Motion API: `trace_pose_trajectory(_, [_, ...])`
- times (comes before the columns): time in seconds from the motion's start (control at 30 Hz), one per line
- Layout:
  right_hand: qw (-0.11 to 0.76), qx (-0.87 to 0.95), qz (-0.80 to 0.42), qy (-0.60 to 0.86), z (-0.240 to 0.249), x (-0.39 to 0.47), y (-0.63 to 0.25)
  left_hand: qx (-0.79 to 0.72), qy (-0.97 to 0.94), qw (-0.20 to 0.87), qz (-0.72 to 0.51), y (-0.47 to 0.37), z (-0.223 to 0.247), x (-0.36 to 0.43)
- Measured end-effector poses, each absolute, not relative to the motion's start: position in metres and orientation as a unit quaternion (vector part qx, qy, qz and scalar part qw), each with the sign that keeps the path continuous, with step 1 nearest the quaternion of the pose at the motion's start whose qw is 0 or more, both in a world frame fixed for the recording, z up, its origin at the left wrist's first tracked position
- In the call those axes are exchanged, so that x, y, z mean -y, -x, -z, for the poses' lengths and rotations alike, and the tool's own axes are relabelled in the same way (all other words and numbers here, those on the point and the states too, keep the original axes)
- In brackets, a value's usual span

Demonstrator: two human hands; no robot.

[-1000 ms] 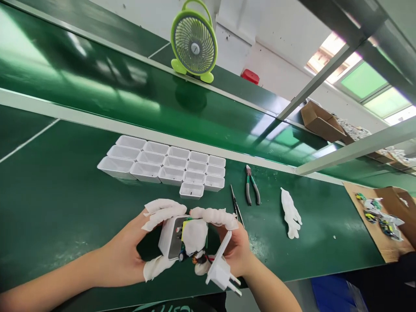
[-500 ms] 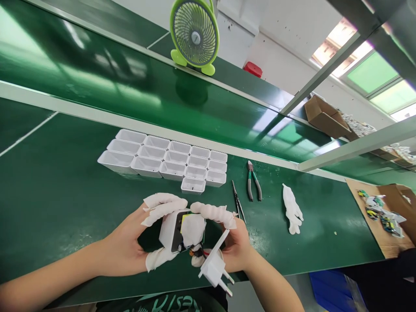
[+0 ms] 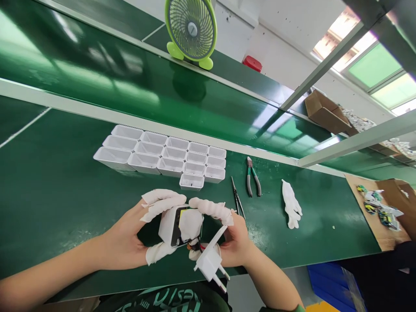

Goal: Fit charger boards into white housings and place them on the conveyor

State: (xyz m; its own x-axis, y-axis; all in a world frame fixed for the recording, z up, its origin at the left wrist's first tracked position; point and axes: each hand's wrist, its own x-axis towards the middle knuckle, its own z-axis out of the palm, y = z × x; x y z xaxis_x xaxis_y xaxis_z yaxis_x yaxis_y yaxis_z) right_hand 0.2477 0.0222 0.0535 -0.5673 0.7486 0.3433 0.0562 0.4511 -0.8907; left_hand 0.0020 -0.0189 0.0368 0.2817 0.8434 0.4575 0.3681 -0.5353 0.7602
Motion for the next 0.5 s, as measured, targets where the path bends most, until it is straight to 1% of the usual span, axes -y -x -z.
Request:
trace_pose_trajectory(0.3, [0.387, 0.778, -0.434, 0.237, -0.064, -0.025, -0.241, -0.409, -0.754, 0.272, -0.435, -0.002, -0.037, 0.019])
trace_pose_trajectory(0.4, [0.389, 0.793, -0.408, 0.23, -0.068, -0.025, -0.238, -0.401, -0.753, 0.28, -0.44, -0.002, -0.038, 0.018])
trace_pose_trajectory(0.5, [0.37, 0.817, -0.374, 0.235, -0.073, -0.028, -0.236, -0.383, -0.754, 0.294, -0.445, -0.002, -0.038, 0.017])
